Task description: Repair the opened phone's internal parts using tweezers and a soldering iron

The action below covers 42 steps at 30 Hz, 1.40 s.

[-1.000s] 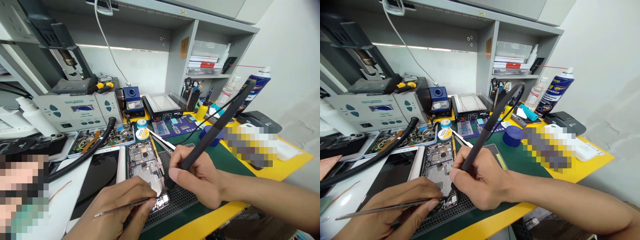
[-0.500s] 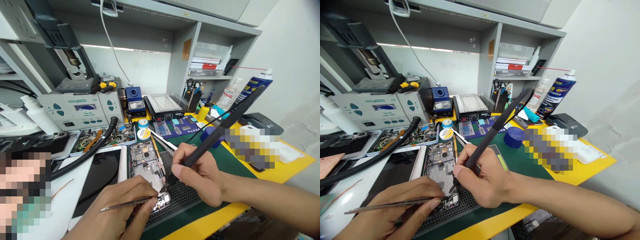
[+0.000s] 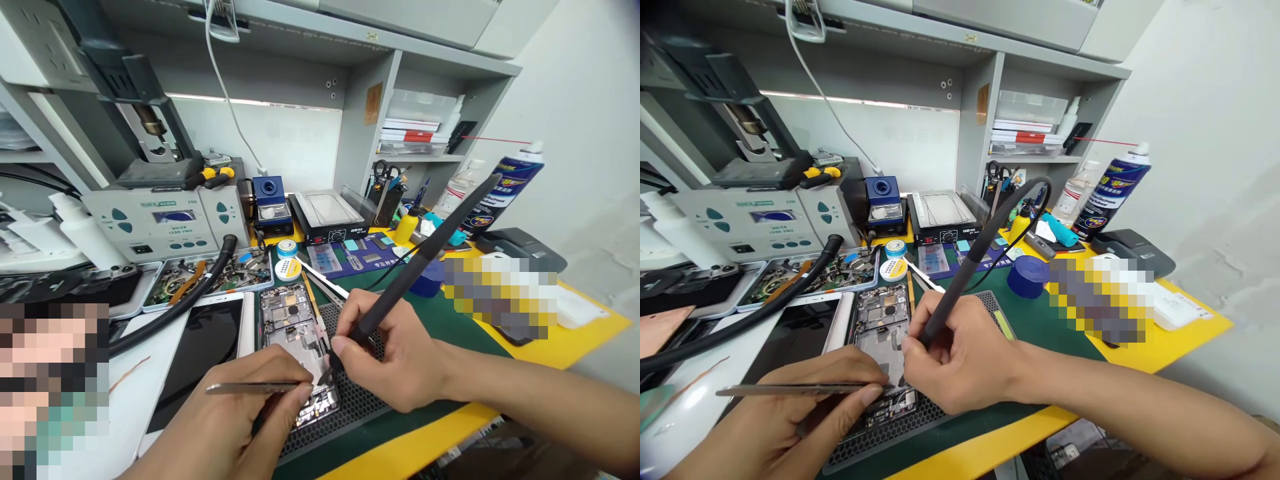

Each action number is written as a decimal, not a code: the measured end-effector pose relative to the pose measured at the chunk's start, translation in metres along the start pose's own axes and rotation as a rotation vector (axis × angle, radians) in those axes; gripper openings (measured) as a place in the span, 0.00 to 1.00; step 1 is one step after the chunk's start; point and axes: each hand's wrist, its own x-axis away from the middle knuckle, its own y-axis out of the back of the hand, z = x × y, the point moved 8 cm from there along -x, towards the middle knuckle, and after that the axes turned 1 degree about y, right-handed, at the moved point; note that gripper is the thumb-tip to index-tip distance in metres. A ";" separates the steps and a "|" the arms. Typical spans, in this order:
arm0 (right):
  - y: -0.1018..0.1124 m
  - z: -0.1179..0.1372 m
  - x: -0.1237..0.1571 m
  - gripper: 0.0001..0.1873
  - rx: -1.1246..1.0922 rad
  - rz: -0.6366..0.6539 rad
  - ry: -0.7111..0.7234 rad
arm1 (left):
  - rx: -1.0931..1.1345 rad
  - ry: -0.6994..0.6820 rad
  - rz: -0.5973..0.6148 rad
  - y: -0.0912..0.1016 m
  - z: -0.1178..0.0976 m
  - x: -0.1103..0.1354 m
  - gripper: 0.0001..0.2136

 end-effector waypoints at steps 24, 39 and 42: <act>-0.012 -0.010 0.001 0.11 -0.148 0.136 -0.116 | -0.012 -0.017 0.034 -0.004 0.002 0.004 0.11; -0.006 -0.004 0.002 0.06 -0.028 0.094 -0.012 | 0.013 -0.029 -0.023 0.000 0.002 0.004 0.09; -0.006 -0.004 0.002 0.06 -0.017 0.097 -0.015 | 0.016 -0.034 -0.036 0.001 0.002 0.003 0.09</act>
